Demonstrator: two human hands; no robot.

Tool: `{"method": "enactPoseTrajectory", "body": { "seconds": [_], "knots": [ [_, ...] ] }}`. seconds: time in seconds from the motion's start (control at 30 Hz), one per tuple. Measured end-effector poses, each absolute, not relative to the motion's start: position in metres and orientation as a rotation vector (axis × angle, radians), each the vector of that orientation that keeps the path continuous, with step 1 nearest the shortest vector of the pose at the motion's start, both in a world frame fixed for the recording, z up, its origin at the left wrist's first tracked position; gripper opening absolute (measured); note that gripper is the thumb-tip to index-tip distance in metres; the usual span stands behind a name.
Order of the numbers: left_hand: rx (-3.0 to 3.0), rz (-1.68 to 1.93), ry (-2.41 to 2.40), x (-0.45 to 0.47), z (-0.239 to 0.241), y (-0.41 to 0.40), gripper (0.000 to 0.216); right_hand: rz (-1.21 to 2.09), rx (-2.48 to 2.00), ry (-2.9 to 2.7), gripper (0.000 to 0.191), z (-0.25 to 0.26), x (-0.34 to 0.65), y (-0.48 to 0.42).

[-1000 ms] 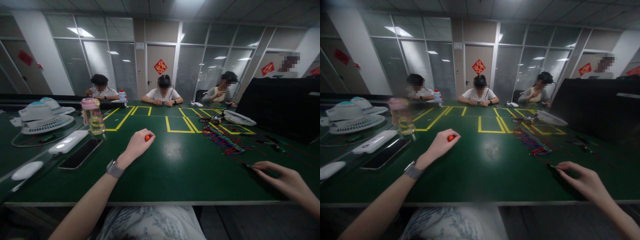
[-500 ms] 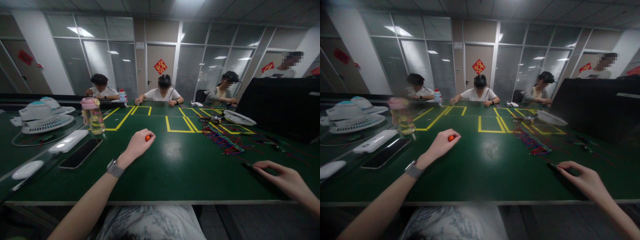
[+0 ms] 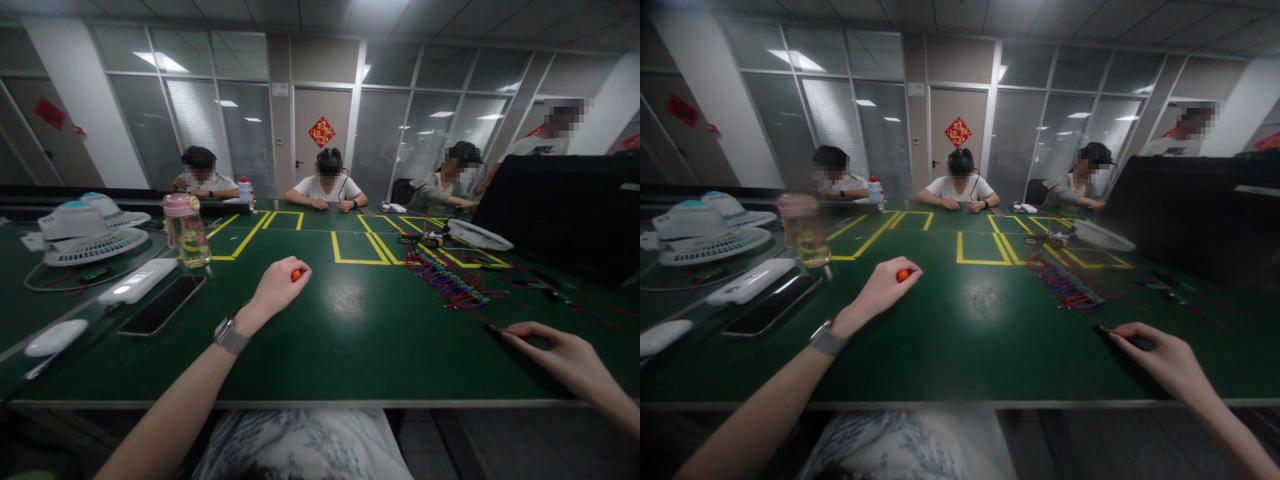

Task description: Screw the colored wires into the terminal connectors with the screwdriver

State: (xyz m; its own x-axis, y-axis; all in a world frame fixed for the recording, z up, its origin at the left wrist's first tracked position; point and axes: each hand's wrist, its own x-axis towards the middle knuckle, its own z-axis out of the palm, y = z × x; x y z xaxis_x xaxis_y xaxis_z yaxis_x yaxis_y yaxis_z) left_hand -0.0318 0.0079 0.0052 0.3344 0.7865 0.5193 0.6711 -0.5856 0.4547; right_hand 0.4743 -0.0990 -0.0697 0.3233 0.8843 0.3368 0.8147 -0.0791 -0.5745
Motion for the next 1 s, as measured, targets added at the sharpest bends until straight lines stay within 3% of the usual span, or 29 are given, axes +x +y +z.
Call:
{"method": "enactPoseTrajectory", "body": {
  "seconds": [0.77,1.0],
  "knots": [
    [2.450,1.083,1.363,-0.0302,0.0058,0.0069,0.020,0.027,-1.871,-1.613,0.054,-0.0680,0.4715,-0.1010],
    [2.436,1.063,1.359,-0.0308,0.0074,0.0070,0.020,0.131,-2.012,-1.486,0.046,-0.0642,0.4683,-0.0979]
  ]
}}
